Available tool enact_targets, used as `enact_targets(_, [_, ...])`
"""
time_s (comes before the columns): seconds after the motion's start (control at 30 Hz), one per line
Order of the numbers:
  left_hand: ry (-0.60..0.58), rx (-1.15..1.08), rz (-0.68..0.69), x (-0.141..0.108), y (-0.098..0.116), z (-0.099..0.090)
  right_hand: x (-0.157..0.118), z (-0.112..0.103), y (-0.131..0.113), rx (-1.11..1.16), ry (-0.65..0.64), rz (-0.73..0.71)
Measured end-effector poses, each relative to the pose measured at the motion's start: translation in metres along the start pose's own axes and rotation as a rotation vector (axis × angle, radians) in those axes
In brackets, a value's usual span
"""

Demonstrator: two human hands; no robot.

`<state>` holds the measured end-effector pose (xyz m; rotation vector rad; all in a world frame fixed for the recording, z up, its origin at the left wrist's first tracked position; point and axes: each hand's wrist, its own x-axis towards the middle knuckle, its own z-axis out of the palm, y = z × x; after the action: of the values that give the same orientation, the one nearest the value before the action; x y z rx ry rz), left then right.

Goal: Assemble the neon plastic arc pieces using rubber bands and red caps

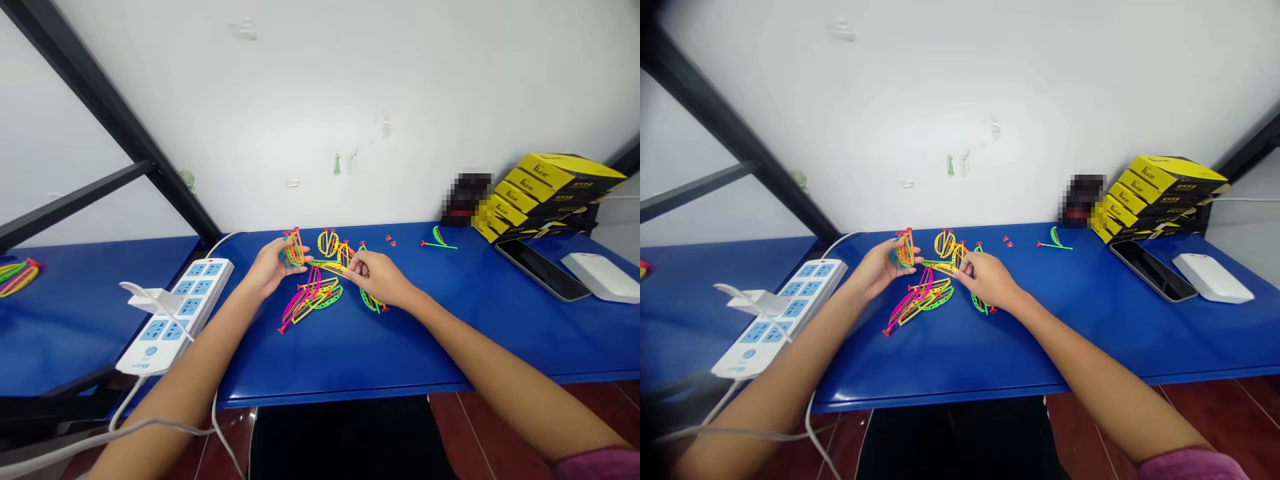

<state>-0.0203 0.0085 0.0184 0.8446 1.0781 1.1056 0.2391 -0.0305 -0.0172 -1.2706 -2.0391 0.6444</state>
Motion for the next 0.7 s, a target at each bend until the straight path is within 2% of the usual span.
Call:
enact_targets(0.07, [-0.037, -0.012, -0.04, -0.001, 0.0, 0.001, 0.001, -0.003, -0.001, 0.108, 0.028, 0.046])
enact_targets(0.2, [-0.099, 0.061, -0.016, -0.003, -0.004, 0.002, 0.005, -0.006, -0.002, 0.375, 0.079, 0.133])
enact_targets(0.37, [-0.241, 0.095, -0.017, -0.01, -0.011, 0.008, 0.007, -0.005, -0.01, 0.625, 0.049, 0.261])
enact_targets(0.57, [-0.352, 0.133, -0.008, -0.024, -0.02, 0.024, 0.003, 0.005, -0.023, 0.727, -0.031, 0.318])
enact_targets(0.7, [-0.321, 0.206, 0.06, -0.028, -0.027, 0.03, 0.001, 0.011, -0.019, 0.657, -0.11, 0.264])
